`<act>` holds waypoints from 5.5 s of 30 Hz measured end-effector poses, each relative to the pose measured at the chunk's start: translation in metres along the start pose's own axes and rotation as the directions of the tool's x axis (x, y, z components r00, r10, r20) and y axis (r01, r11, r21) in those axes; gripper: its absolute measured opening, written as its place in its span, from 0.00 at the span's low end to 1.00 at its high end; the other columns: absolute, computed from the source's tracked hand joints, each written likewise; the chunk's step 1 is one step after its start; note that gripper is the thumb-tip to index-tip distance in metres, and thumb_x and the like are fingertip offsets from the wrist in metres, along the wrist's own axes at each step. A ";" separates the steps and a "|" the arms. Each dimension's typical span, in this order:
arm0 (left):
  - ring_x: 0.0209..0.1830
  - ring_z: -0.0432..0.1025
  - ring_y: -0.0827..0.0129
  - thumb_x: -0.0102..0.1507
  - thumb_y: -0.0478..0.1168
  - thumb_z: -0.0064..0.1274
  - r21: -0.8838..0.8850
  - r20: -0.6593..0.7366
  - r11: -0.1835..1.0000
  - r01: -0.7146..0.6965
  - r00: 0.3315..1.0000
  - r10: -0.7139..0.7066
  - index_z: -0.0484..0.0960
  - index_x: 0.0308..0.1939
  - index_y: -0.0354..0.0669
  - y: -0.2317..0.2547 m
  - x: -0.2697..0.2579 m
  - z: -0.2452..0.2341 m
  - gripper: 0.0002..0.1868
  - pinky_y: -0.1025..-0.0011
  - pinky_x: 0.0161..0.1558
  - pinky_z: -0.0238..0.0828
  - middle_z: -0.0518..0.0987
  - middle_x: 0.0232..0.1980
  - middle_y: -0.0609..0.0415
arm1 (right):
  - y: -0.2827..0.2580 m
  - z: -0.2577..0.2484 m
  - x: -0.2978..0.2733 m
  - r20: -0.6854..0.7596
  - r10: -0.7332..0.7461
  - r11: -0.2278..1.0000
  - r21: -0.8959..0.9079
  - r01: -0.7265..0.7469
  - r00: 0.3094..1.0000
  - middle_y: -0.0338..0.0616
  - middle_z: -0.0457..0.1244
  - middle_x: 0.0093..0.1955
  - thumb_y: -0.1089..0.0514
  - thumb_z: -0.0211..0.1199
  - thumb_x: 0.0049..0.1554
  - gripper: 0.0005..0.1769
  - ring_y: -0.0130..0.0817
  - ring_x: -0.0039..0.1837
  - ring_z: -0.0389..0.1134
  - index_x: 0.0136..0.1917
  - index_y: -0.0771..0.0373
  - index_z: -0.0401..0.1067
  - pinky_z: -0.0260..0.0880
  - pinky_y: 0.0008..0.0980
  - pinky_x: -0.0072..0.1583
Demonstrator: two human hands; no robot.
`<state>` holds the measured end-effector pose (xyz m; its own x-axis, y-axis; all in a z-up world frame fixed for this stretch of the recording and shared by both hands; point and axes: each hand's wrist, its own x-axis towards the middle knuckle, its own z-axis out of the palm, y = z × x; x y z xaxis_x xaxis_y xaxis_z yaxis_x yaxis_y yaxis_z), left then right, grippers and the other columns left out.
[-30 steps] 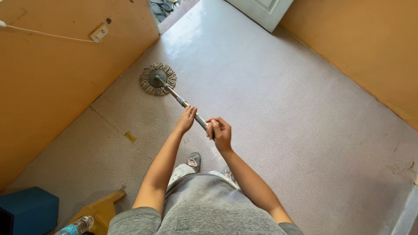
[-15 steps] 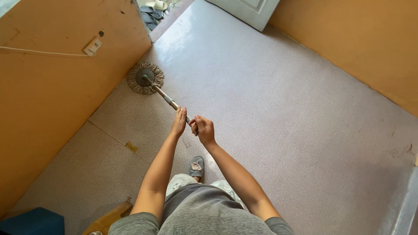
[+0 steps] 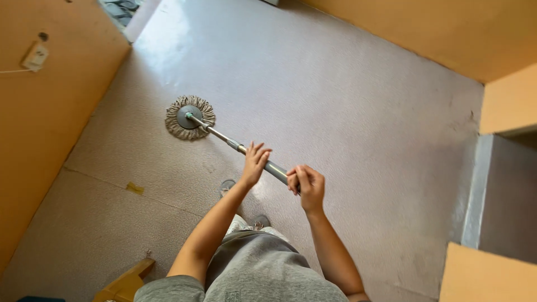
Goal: The person uses a mop to clean a tiled floor in a room with orange walls. They move the mop back and forth across the surface, covering the area near a doorway and a small ledge.
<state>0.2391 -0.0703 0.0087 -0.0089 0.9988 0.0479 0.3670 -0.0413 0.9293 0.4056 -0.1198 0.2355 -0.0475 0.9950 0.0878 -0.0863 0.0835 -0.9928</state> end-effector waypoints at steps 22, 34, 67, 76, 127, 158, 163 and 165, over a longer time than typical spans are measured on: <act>0.78 0.55 0.43 0.66 0.47 0.45 -0.155 0.119 0.975 -0.159 0.977 0.178 0.76 0.20 0.49 -0.030 0.038 0.047 0.19 0.42 0.77 0.28 0.79 0.64 0.53 | 0.052 -0.001 -0.032 -0.043 -0.281 0.958 -0.073 0.277 0.959 0.41 0.59 0.18 0.58 0.56 0.61 0.19 0.32 0.26 0.64 0.33 0.69 0.78 0.73 0.34 0.42; 0.80 0.49 0.40 0.77 0.57 0.30 -0.146 0.211 0.933 0.329 0.932 -0.296 0.61 0.78 0.41 -0.070 0.294 -0.121 0.31 0.46 0.78 0.45 0.53 0.81 0.36 | 0.174 0.149 0.291 -0.057 -0.116 0.930 -0.358 0.089 0.992 0.42 0.57 0.16 0.61 0.58 0.60 0.16 0.29 0.22 0.58 0.31 0.60 0.75 0.58 0.26 0.30; 0.32 0.79 0.53 0.75 0.51 0.30 -0.270 0.652 0.790 -0.550 0.499 0.570 0.75 0.25 0.55 0.049 0.129 0.017 0.26 0.56 0.45 0.76 0.80 0.26 0.54 | -0.045 0.032 0.026 -0.413 0.018 0.942 -0.297 -0.153 0.911 0.39 0.55 0.13 0.65 0.56 0.61 0.15 0.26 0.21 0.57 0.37 0.70 0.79 0.72 0.27 0.36; 0.21 0.65 0.56 0.75 0.51 0.24 -0.388 0.672 0.781 -0.489 0.430 0.603 0.69 0.25 0.46 0.084 0.077 0.016 0.28 0.59 0.31 0.60 0.69 0.21 0.53 | -0.056 0.034 -0.032 -0.375 -0.118 0.951 -0.308 -0.003 0.920 0.36 0.60 0.23 0.60 0.53 0.64 0.15 0.24 0.25 0.59 0.42 0.68 0.77 0.61 0.22 0.30; 0.64 0.74 0.52 0.73 0.54 0.40 -0.130 0.660 0.929 -0.346 0.669 0.341 0.86 0.34 0.54 -0.002 0.324 -0.007 0.22 0.41 0.75 0.47 0.85 0.41 0.52 | 0.084 0.086 0.225 -0.664 -0.078 0.949 -0.279 -0.150 0.743 0.36 0.56 0.13 0.65 0.58 0.60 0.13 0.23 0.21 0.57 0.36 0.63 0.79 0.67 0.24 0.33; 0.43 0.76 0.46 0.73 0.45 0.31 -0.278 0.714 0.841 -0.465 0.485 0.504 0.75 0.25 0.47 -0.015 0.415 -0.021 0.24 0.47 0.64 0.61 0.79 0.30 0.45 | 0.083 0.114 0.307 -0.602 -0.200 0.913 -0.401 -0.076 0.773 0.42 0.57 0.18 0.66 0.59 0.59 0.12 0.23 0.24 0.56 0.37 0.63 0.80 0.59 0.23 0.30; 0.65 0.70 0.38 0.75 0.43 0.40 0.003 0.656 0.919 -0.394 0.694 0.295 0.82 0.47 0.36 -0.018 0.530 -0.030 0.17 0.45 0.64 0.66 0.80 0.58 0.36 | 0.119 0.105 0.436 -0.596 -0.309 0.860 -0.509 -0.050 0.741 0.47 0.65 0.24 0.63 0.63 0.58 0.10 0.44 0.27 0.70 0.36 0.62 0.79 0.67 0.32 0.30; 0.63 0.72 0.42 0.75 0.48 0.40 0.098 0.665 0.942 -0.320 0.726 0.177 0.81 0.53 0.43 -0.015 0.574 -0.033 0.17 0.46 0.62 0.68 0.79 0.61 0.43 | 0.138 0.101 0.487 -0.602 -0.323 0.849 -0.526 -0.058 0.730 0.46 0.63 0.22 0.62 0.64 0.58 0.10 0.43 0.26 0.68 0.35 0.62 0.79 0.65 0.30 0.30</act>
<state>0.1976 0.5025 0.0341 0.6769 0.7348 -0.0440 0.4399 -0.3559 0.8245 0.2695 0.3712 0.1494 0.5926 0.7322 0.3356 0.4529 0.0417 -0.8906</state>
